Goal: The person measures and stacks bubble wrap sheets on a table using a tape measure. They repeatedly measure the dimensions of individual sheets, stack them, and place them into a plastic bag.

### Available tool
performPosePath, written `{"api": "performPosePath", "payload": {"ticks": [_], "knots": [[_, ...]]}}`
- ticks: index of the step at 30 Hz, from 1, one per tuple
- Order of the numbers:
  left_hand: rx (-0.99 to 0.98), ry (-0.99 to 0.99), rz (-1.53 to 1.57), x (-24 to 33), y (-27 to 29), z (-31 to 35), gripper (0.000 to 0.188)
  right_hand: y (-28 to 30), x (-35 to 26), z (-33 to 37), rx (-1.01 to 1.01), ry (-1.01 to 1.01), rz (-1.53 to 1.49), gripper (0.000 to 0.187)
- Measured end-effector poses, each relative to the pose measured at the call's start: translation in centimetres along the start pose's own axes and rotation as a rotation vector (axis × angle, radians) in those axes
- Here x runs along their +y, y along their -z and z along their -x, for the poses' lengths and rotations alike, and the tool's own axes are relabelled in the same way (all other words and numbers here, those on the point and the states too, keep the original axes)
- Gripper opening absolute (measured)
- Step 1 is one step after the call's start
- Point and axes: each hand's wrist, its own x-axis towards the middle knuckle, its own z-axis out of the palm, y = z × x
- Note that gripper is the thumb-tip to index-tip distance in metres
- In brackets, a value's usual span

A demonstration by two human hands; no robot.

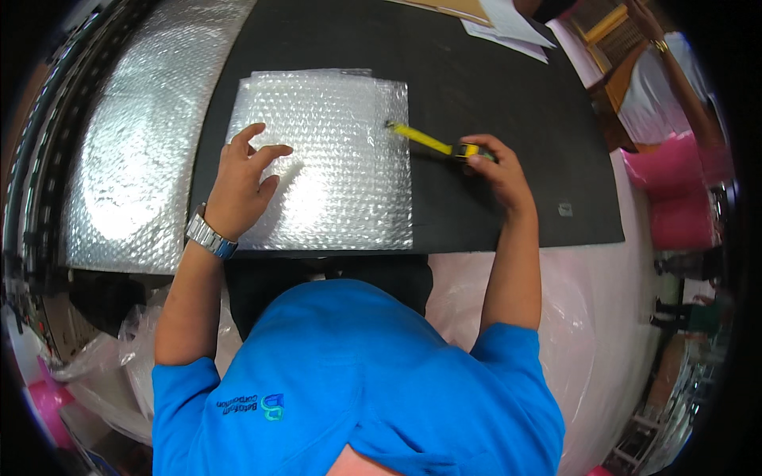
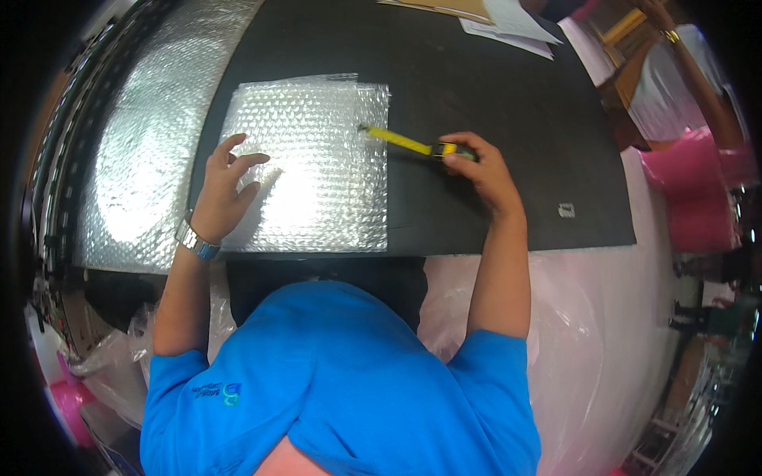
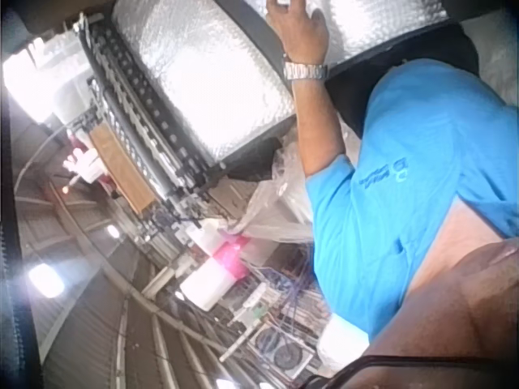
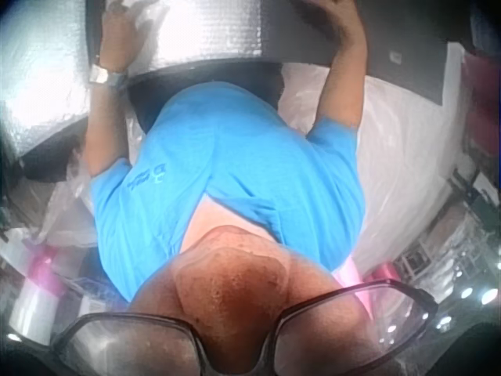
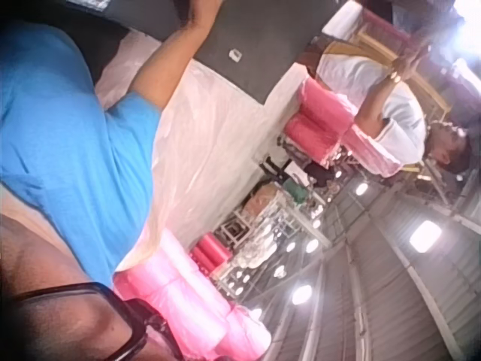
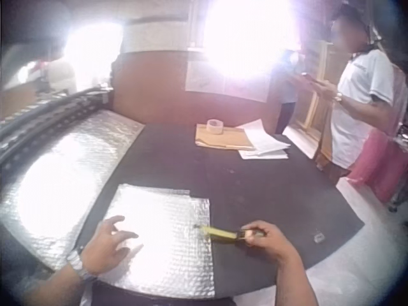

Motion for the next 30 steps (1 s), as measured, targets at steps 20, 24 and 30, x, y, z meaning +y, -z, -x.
{"api": "performPosePath", "payload": {"ticks": [20, 24, 30], "knots": [[0.350, 2.330, -0.608, -12.3, 0.9, 57.4, 0.053, 2.1, 3.5, 1.1, -0.026, 0.105, -0.383, 0.046], [0.282, 2.401, -0.480, -18.7, 1.6, 60.9, 0.058, 0.5, 1.8, 0.5, 0.020, 0.051, -0.383, 0.046], [1.151, 0.577, -0.671, -15.3, 14.0, 29.7, 0.036, -0.4, 0.2, 0.9, 0.090, 0.019, -0.307, 0.034]]}}
